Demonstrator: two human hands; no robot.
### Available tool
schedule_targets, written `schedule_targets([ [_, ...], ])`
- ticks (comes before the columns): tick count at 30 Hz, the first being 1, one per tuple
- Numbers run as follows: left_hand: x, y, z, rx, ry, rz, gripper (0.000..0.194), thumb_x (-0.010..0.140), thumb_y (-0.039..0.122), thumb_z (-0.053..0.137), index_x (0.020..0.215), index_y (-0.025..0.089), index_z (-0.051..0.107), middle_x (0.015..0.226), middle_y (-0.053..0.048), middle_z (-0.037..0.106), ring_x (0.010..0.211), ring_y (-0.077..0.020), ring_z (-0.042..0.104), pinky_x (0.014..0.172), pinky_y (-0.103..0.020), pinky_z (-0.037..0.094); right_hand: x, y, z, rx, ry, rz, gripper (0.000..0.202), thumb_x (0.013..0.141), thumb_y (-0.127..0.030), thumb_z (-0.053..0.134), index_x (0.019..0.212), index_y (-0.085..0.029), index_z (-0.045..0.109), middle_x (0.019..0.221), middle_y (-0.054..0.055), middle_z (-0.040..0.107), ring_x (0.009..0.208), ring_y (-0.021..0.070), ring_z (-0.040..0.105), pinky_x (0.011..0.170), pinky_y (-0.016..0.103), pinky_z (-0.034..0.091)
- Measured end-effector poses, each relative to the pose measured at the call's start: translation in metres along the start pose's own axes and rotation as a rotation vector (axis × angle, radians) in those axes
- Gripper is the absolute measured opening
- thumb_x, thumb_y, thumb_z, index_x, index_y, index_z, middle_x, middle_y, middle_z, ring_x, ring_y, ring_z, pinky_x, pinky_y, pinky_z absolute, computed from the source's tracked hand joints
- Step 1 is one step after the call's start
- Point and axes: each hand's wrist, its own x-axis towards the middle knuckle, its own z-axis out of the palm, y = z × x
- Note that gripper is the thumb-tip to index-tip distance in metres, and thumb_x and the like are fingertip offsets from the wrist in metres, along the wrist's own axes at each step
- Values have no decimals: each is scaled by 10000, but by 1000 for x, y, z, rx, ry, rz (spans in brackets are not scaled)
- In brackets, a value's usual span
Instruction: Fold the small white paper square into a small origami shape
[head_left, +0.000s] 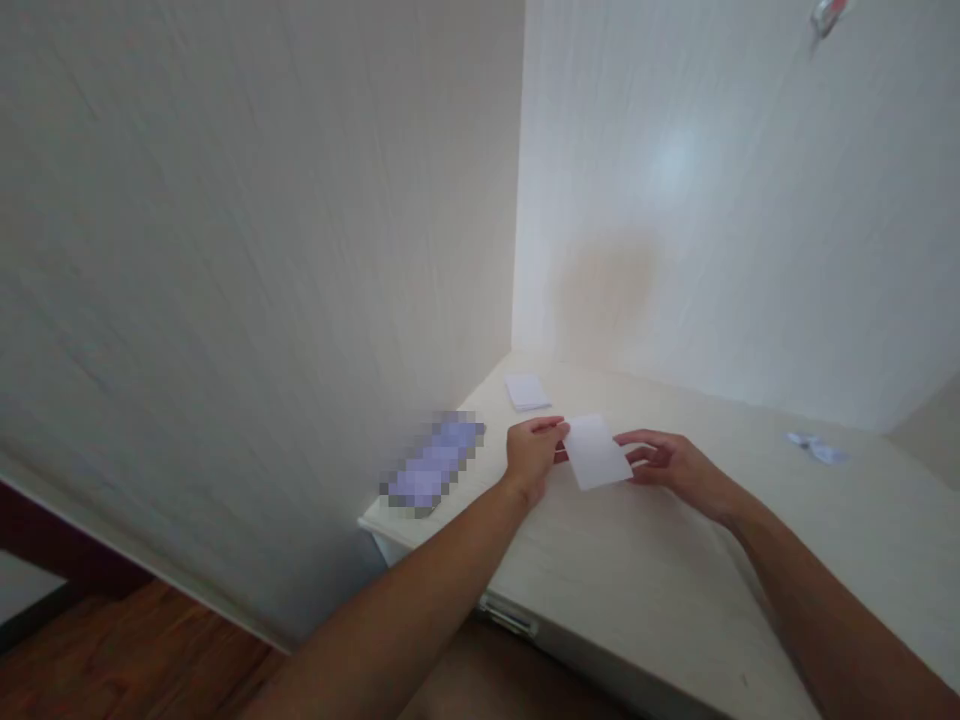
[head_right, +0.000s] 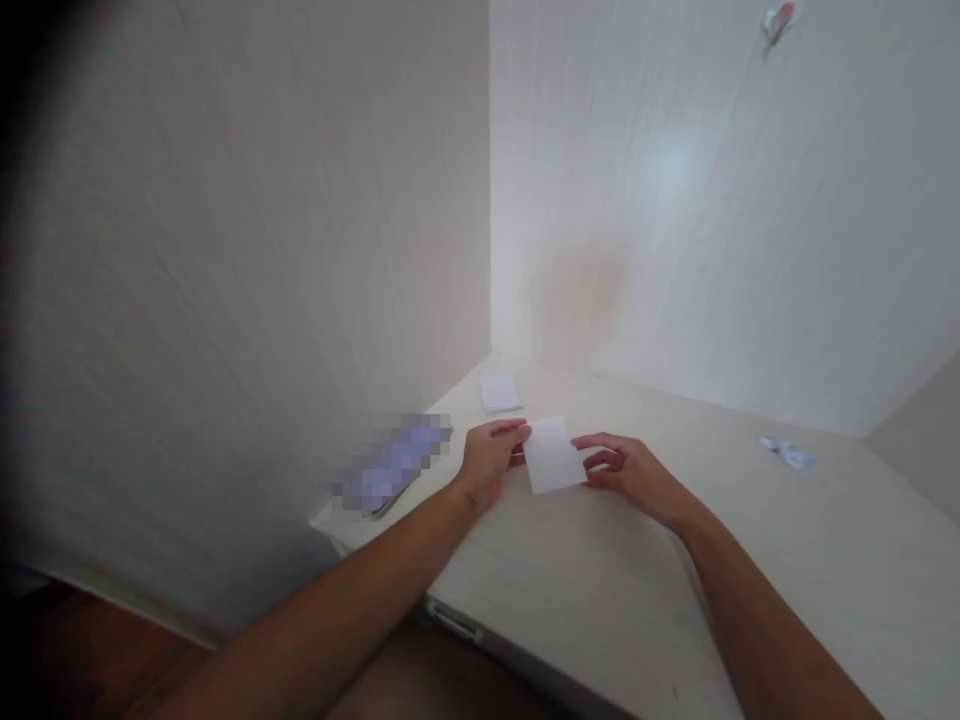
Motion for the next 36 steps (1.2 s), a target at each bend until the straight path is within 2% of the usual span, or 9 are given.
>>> schedule_targets([
  [4, -1, 1, 0, -6, 6, -8, 218, 745, 106, 784, 956, 99, 728, 875, -114, 735, 686, -164, 697, 647, -318, 606, 3, 2, -2, -108, 67, -90, 327, 671, -414, 859, 932, -235, 778, 1296, 84, 625, 1072, 250, 641, 923, 395, 543],
  [6, -2, 2, 1, -6, 1, -13, 202, 749, 103, 779, 945, 101, 729, 875, -114, 737, 689, -168, 700, 651, -319, 608, 4, 4, -3, -158, 92, -128, 278, 692, -448, 841, 873, -242, 792, 1258, 81, 644, 1088, 258, 634, 930, 396, 541],
  [9, -2, 2, 1, -2, -8, -20, 190, 755, 107, 777, 939, 103, 732, 873, -117, 740, 700, -175, 705, 652, -318, 607, 5, 3, -3, -197, 120, -176, 263, 729, -472, 812, 878, -257, 797, 1195, 80, 674, 1067, 255, 640, 926, 396, 539],
  [14, -2, 2, 0, 9, -8, -27, 218, 741, 144, 803, 948, 117, 742, 840, -105, 736, 694, -169, 695, 635, -304, 590, 3, -4, -1, -277, 132, -207, 269, 761, -504, 781, 908, -280, 796, 1254, 72, 646, 1090, 268, 624, 880, 389, 563],
  [17, -1, 1, -1, 18, -6, -28, 229, 724, 163, 821, 936, 120, 746, 836, -105, 731, 675, -163, 687, 640, -315, 579, 1, -9, 2, -327, 137, -235, 266, 785, -515, 756, 903, -279, 791, 1251, 71, 641, 1031, 255, 639, 811, 366, 578],
  [24, -1, 1, -1, 54, 2, -21, 207, 717, 156, 799, 912, 118, 739, 810, -96, 719, 635, -149, 659, 579, -277, 528, -3, -25, 18, -516, 153, -333, 206, 862, -454, 690, 916, -270, 766, 1061, 79, 719, 850, 225, 647, 718, 354, 549],
  [30, -3, 3, -3, 83, -23, -17, 194, 693, 186, 819, 861, 126, 743, 775, -80, 711, 594, -125, 625, 546, -245, 470, -7, -34, 24, -532, 157, -315, 225, 859, -472, 679, 887, -266, 765, 968, 72, 739, 835, 234, 644, 697, 345, 523],
  [36, -6, 5, -2, 81, -105, -9, 201, 712, 217, 814, 882, 135, 746, 817, -97, 722, 641, -150, 645, 588, -280, 513, -6, -28, 22, -530, 238, -236, 237, 854, -483, 681, 836, -258, 753, 807, 42, 741, 727, 211, 630, 648, 325, 494],
])
